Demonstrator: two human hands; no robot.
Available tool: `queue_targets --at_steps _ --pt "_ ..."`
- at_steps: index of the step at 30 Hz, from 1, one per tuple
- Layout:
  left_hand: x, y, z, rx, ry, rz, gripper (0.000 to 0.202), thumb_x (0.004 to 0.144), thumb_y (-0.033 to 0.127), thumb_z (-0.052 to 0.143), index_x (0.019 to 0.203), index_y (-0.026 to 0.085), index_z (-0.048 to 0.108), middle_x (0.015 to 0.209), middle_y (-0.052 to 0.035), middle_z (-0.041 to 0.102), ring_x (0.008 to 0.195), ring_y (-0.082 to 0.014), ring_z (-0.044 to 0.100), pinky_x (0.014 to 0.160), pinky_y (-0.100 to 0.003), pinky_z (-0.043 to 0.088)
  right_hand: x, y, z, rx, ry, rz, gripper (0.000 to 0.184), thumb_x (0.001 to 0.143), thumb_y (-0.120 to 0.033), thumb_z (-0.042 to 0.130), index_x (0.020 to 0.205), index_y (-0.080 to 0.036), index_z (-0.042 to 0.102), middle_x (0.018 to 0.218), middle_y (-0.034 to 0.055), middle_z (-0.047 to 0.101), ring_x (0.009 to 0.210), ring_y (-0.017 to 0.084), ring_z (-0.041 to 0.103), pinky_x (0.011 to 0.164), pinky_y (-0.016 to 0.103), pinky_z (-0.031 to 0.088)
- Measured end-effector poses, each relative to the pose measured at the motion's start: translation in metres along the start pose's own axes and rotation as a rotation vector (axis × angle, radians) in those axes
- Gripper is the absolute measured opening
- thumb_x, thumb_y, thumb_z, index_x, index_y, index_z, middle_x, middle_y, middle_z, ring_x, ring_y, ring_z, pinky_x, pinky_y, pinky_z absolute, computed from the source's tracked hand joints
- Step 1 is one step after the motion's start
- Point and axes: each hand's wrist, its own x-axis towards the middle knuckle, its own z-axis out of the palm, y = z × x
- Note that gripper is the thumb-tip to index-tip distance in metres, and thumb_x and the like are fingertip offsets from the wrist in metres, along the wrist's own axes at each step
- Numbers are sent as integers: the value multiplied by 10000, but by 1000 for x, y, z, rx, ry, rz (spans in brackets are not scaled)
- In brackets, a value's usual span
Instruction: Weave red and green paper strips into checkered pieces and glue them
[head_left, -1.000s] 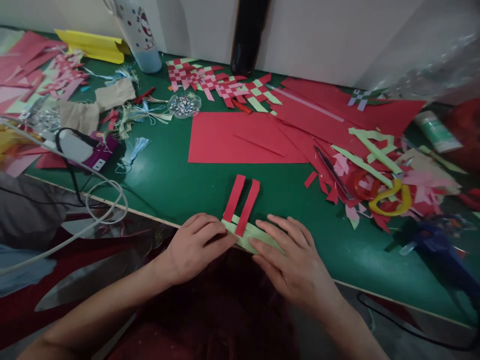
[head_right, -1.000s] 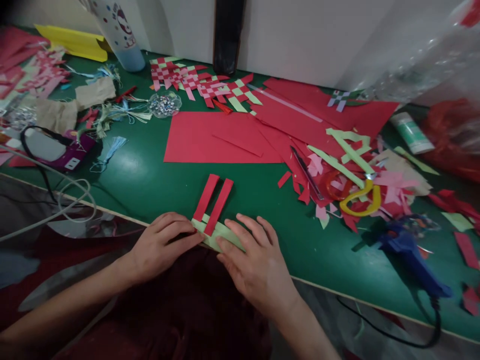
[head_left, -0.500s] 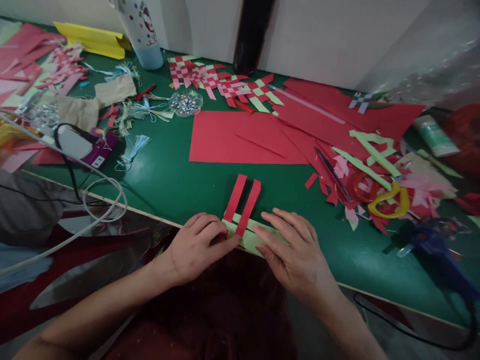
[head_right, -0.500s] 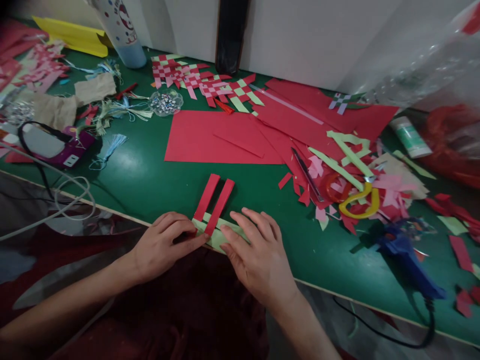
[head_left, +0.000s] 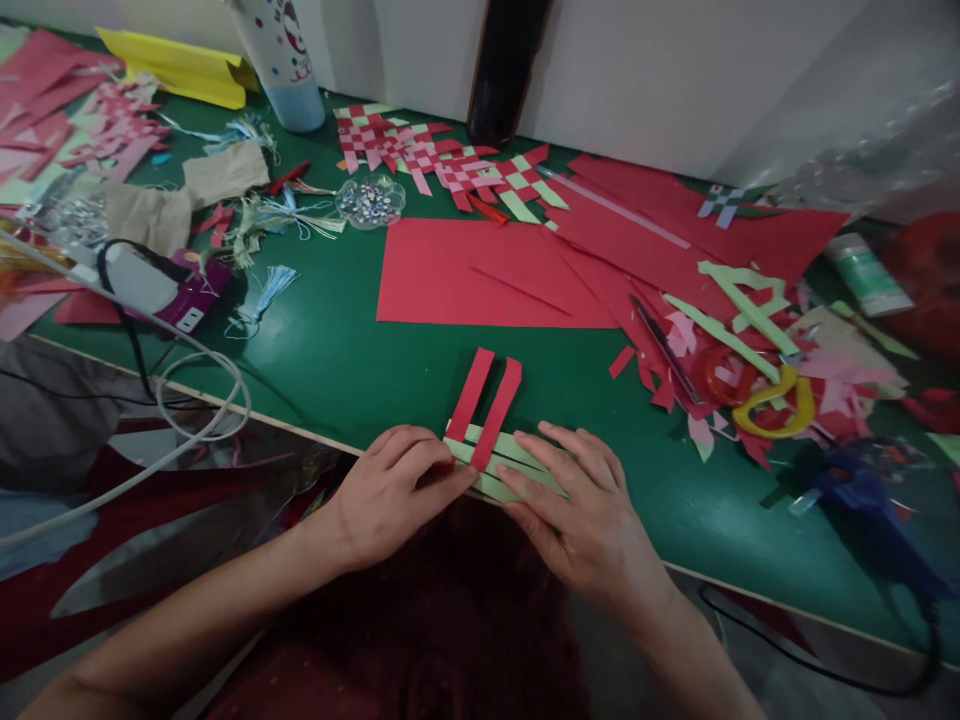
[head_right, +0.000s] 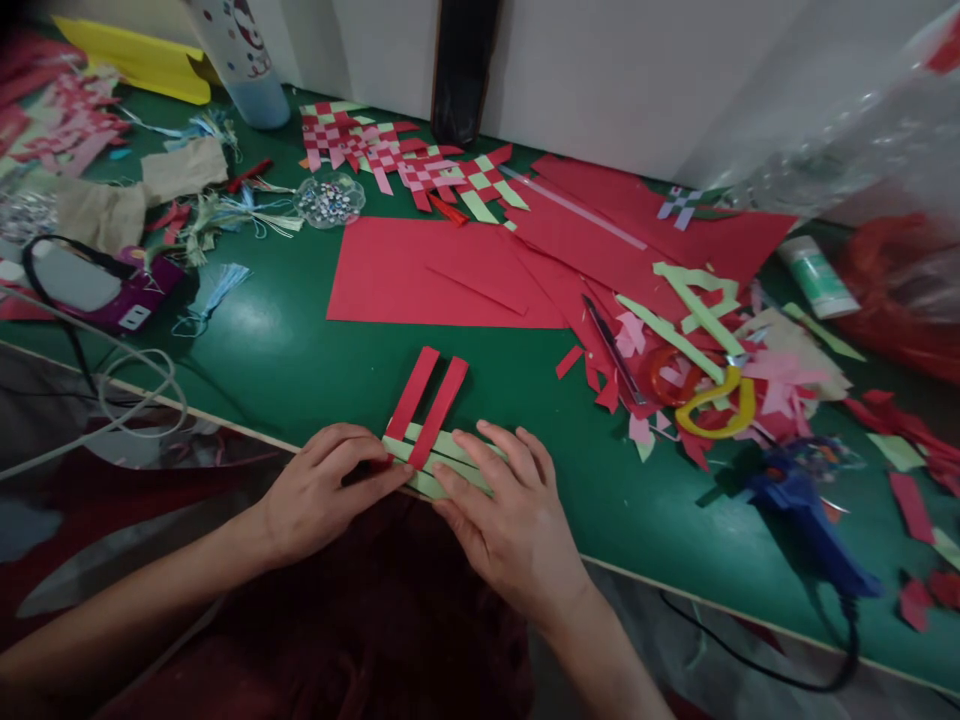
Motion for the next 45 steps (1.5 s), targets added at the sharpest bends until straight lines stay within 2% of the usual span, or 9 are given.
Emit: queue_targets --at_steps 6,12,15,20,25,34,40,42,45 --pt "2 1 -1 1 -4 -4 256 943 135 561 1168 213 655 969 -39 616 958 -200 544 863 -347 521 -1 0 1 12 1 9 202 923 -289 602 1088 -261 715 1236 72 672 1237 291 525 1060 533 359" --pt "15 6 -8 -42 31 -6 156 913 160 609 1058 169 665 975 -43 650 965 -199 563 907 -355 528 0 1 2 5 7 4 202 924 -296 602 1090 -269 714 1230 68 675 1235 284 525 1064 532 351" --pt "23 8 -6 -73 -61 11 151 937 210 582 1055 148 651 1000 -52 661 958 -193 582 908 -347 531 0 0 1 0 -5 7 199 923 -291 601 1084 -265 715 1235 70 673 1236 280 524 1063 532 353" --pt "30 6 0 -84 -202 9 183 982 157 474 1022 145 652 964 -45 669 924 -182 611 852 -346 533 1 -1 -2 16 -3 21 195 926 -292 592 1073 -268 719 1233 63 676 1227 274 530 1060 530 363" --pt "33 4 -2 -151 -133 -16 178 982 163 482 966 143 658 917 -43 676 843 -168 600 801 -319 531 16 4 -4 36 69 115 203 932 -234 567 1079 -222 708 1084 75 699 1088 241 575 934 427 470" --pt "37 2 -2 -178 -101 -25 175 976 159 471 963 139 645 900 -52 674 816 -170 585 785 -317 521 47 -1 9 -61 67 263 209 947 -254 513 1017 -215 706 1080 85 671 1052 272 555 915 455 456" --pt "33 -2 -6 -378 -75 -134 132 962 268 559 1015 157 608 955 -57 677 883 -179 594 804 -324 515 42 -3 6 -10 72 277 243 951 -291 515 1103 -198 680 1127 104 662 1087 281 551 927 484 457" --pt "31 -5 -11 -464 -12 -216 87 954 230 569 1002 169 606 947 -53 669 912 -169 593 817 -307 512 37 -3 3 -3 87 274 248 951 -295 521 1125 -202 671 1134 103 662 1086 279 550 928 480 458" --pt "28 -13 -18 -440 49 -261 61 940 168 566 977 176 614 922 -46 662 914 -163 592 825 -308 503 28 -4 0 5 107 283 227 948 -290 534 1117 -231 673 1116 89 668 1069 270 552 926 474 459"
